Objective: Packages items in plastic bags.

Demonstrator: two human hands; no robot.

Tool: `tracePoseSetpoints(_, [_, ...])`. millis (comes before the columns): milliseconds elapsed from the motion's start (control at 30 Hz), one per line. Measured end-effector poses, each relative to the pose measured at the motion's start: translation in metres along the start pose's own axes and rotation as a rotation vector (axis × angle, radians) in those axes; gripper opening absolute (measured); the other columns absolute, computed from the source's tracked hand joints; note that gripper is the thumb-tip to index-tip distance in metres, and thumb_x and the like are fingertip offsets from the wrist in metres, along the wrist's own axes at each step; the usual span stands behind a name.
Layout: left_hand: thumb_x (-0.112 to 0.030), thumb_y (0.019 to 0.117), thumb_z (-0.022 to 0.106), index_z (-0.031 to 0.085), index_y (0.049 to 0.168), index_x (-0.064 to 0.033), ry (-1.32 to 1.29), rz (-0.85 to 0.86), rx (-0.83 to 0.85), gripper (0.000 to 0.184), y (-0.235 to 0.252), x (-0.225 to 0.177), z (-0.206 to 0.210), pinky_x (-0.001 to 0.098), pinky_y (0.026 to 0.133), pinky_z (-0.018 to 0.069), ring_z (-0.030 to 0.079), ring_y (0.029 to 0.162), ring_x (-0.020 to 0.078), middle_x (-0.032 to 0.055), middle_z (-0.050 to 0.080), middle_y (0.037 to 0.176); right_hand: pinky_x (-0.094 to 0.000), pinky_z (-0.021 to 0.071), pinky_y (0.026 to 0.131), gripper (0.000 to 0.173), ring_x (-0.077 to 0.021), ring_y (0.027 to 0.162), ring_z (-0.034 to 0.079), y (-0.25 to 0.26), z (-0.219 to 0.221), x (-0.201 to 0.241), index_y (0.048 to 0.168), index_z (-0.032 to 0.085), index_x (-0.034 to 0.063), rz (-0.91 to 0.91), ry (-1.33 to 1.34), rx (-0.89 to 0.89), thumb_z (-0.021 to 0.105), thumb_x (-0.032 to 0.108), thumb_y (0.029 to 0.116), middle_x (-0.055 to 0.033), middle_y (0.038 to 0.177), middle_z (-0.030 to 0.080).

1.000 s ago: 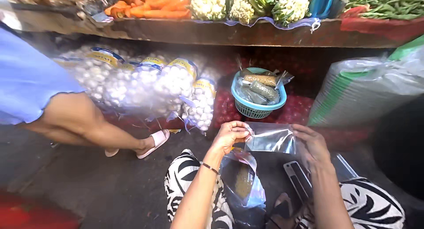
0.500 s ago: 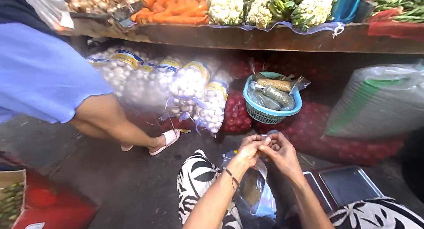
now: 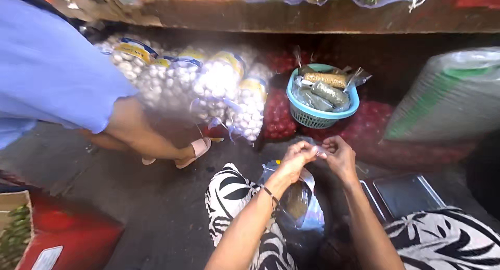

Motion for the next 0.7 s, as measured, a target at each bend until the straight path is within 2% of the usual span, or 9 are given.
tracePoseSetpoints(133, [0.011, 0.093, 0.056, 0.049, 0.12, -0.0038, -0.025, 0.065, 0.155, 0.032, -0.002, -0.006, -0.011, 0.0316, 0.087, 0.0555, 0.065, 0.083, 0.0109, 0.0043, 0.065, 0.09, -0.0334, 0.0617, 0.068, 0.028, -0.0142, 0.071, 0.072, 0.0, 0.004, 0.005, 0.113, 0.063, -0.0024, 0.011, 0.284, 0.035, 0.071, -0.004, 0.0866, -0.0095, 0.09, 0.074])
tracePoseSetpoints(200, [0.009, 0.0867, 0.06, 0.066, 0.097, -0.0021, 0.138, 0.175, 0.195, 0.016, -0.006, -0.011, -0.022, 0.0282, 0.083, 0.0548, 0.064, 0.085, 0.0077, 0.0008, 0.067, 0.089, -0.0297, 0.0621, 0.065, 0.028, -0.0119, 0.066, 0.07, -0.004, 0.002, 0.012, 0.11, 0.062, -0.0007, 0.002, 0.49, 0.071, 0.069, -0.01, 0.0845, -0.0057, 0.085, 0.073])
tracePoseSetpoints(267, [0.005, 0.0857, 0.066, 0.076, 0.083, -0.0056, 0.489, 0.284, 0.03, 0.015, -0.012, -0.019, -0.038, 0.0294, 0.078, 0.0544, 0.064, 0.085, 0.0087, 0.0009, 0.07, 0.088, -0.0314, 0.0647, 0.068, 0.028, -0.0134, 0.07, 0.072, -0.009, 0.004, 0.014, 0.109, 0.063, 0.0015, -0.026, 0.692, 0.135, 0.065, -0.013, 0.085, -0.0035, 0.085, 0.073])
tracePoseSetpoints(367, [-0.007, 0.091, 0.069, 0.081, 0.097, -0.0076, 1.127, 0.342, -0.441, 0.013, -0.015, -0.028, -0.073, 0.0522, 0.079, 0.0573, 0.071, 0.09, 0.0284, 0.012, 0.074, 0.097, -0.036, 0.0641, 0.078, 0.025, -0.0173, 0.084, 0.072, -0.017, 0.021, -0.008, 0.114, 0.064, -0.0003, -0.029, 0.57, 0.177, 0.07, 0.002, 0.0904, -0.0087, 0.099, 0.071])
tracePoseSetpoints(467, [-0.043, 0.0948, 0.068, 0.074, 0.108, -0.0008, 1.439, -0.041, -0.541, 0.044, 0.001, -0.004, -0.106, 0.0633, 0.089, 0.0533, 0.068, 0.106, 0.0417, 0.0238, 0.068, 0.118, -0.053, 0.0516, 0.101, 0.063, -0.038, 0.124, 0.059, -0.029, 0.053, -0.056, 0.137, 0.057, -0.0018, 0.109, -0.077, 0.29, 0.078, 0.033, 0.0897, -0.0254, 0.139, 0.056])
tracePoseSetpoints(533, [-0.073, 0.0854, 0.065, 0.07, 0.116, 0.001, 1.513, -0.449, -0.36, 0.08, 0.008, 0.035, -0.114, 0.0638, 0.097, 0.0496, 0.063, 0.119, 0.0425, 0.0263, 0.064, 0.129, -0.0637, 0.0432, 0.107, 0.104, -0.0494, 0.139, 0.045, -0.047, 0.075, -0.083, 0.161, 0.024, 0.0018, 0.326, -0.415, 0.47, 0.079, 0.048, 0.0854, -0.0305, 0.158, 0.035])
tracePoseSetpoints(567, [-0.078, 0.0833, 0.063, 0.068, 0.122, 0.0007, 1.545, -0.592, -0.255, 0.088, 0.007, 0.06, -0.114, 0.0637, 0.099, 0.0484, 0.061, 0.124, 0.0418, 0.0262, 0.062, 0.134, -0.0636, 0.0452, 0.105, 0.111, -0.0492, 0.135, 0.049, -0.055, 0.083, -0.094, 0.163, 0.014, 0.0019, 0.415, -0.519, 0.546, 0.078, 0.05, 0.0861, -0.0312, 0.154, 0.04])
tracePoseSetpoints(600, [-0.076, 0.0841, 0.063, 0.065, 0.128, 0.0009, 1.561, -0.679, -0.187, 0.089, 0.005, 0.082, -0.114, 0.0636, 0.101, 0.0476, 0.059, 0.128, 0.0417, 0.0264, 0.059, 0.139, -0.0614, 0.0489, 0.101, 0.106, -0.0457, 0.127, 0.058, -0.061, 0.088, -0.104, 0.162, 0.015, 0.0009, 0.471, -0.595, 0.613, 0.074, 0.05, 0.0895, -0.0292, 0.143, 0.054])
tracePoseSetpoints(700, [-0.051, 0.0989, 0.06, 0.065, 0.127, 0.0015, 1.591, -0.704, -0.132, 0.06, -0.004, 0.122, -0.112, 0.061, 0.097, 0.0496, 0.061, 0.126, 0.0398, 0.0243, 0.063, 0.135, -0.0592, 0.0508, 0.098, 0.048, -0.0394, 0.121, 0.064, -0.07, 0.09, -0.112, 0.137, 0.056, -0.0014, 0.491, -0.625, 0.663, 0.06, 0.03, 0.1003, -0.0243, 0.127, 0.066])
Point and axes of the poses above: each hand's wrist, its own y-axis towards the middle knuckle, its own z-axis out of the palm, x = y × z, the point moved 3 cm from there along y, towards the middle knuckle
